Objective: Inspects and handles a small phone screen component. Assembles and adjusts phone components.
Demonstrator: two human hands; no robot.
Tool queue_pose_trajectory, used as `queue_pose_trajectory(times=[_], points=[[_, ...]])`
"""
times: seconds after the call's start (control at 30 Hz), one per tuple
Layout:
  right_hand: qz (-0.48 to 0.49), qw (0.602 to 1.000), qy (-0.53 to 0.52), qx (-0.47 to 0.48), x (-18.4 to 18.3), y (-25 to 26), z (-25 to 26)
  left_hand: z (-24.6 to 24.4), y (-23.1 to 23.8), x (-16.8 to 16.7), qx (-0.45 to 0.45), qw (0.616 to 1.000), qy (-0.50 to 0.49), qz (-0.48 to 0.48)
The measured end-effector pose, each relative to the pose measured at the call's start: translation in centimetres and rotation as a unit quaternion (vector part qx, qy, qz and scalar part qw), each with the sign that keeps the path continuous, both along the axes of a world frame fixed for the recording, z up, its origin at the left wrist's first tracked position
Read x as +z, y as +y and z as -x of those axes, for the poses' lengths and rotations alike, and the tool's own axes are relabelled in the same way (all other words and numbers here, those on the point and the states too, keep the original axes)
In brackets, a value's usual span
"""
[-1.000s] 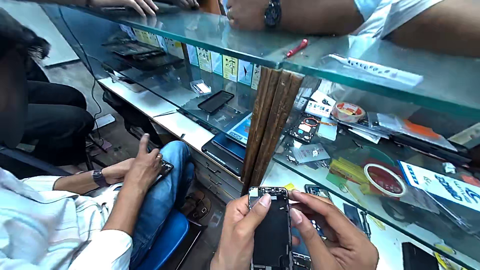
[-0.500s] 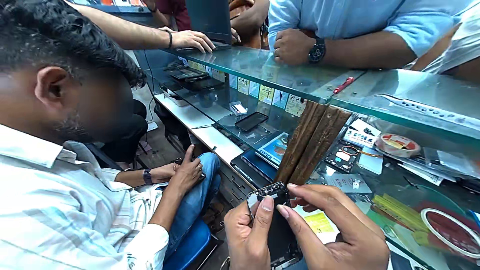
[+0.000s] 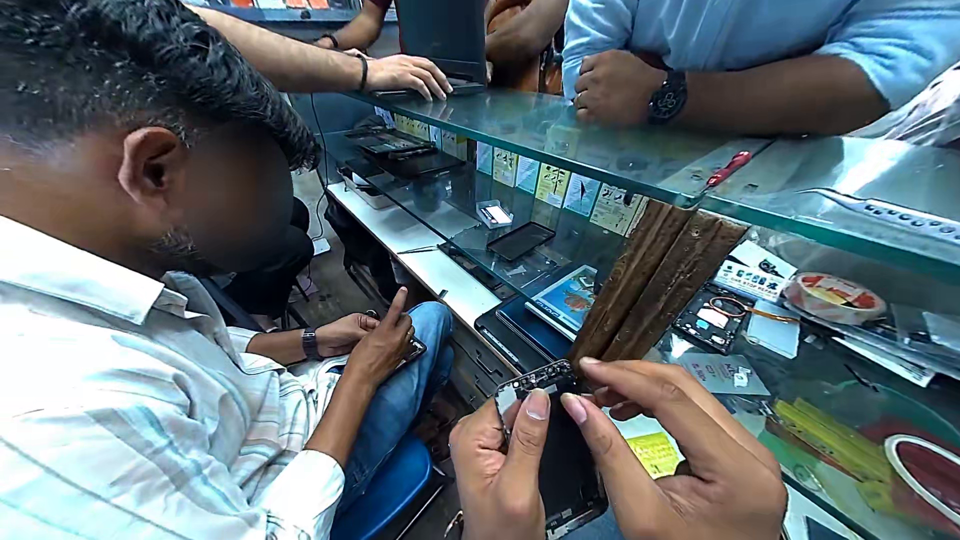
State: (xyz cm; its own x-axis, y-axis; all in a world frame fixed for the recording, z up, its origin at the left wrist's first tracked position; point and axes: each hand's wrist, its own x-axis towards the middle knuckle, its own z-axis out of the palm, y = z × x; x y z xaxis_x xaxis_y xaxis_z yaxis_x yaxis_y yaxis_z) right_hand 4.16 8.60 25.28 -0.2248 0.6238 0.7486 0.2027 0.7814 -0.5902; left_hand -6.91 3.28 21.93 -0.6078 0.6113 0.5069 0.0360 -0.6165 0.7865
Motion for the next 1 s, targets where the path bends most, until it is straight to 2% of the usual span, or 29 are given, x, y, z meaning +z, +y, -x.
queue_pose_trajectory(times=[0.37, 0.63, 0.9, 1.0], points=[[0.115, 0.989, 0.06, 0.067, 0.46, 0.19, 0.03, -0.04, -0.37, 0.06, 0.003, 1.0, -0.003, -0.012], [0.15, 0.982, 0.081, 0.076, 0.67, 0.04, -0.02, 0.0, -0.56, 0.09, -0.005, 1.0, -0.007, -0.018], [0.152, 0.981, 0.084, 0.082, 0.76, 0.03, -0.06, 0.04, -0.72, 0.23, -0.019, 1.0, -0.012, -0.016], [0.085, 0.992, 0.064, 0.068, 0.47, 0.1, -0.29, -0.04, -0.68, 0.44, -0.035, 0.999, -0.022, -0.024]])
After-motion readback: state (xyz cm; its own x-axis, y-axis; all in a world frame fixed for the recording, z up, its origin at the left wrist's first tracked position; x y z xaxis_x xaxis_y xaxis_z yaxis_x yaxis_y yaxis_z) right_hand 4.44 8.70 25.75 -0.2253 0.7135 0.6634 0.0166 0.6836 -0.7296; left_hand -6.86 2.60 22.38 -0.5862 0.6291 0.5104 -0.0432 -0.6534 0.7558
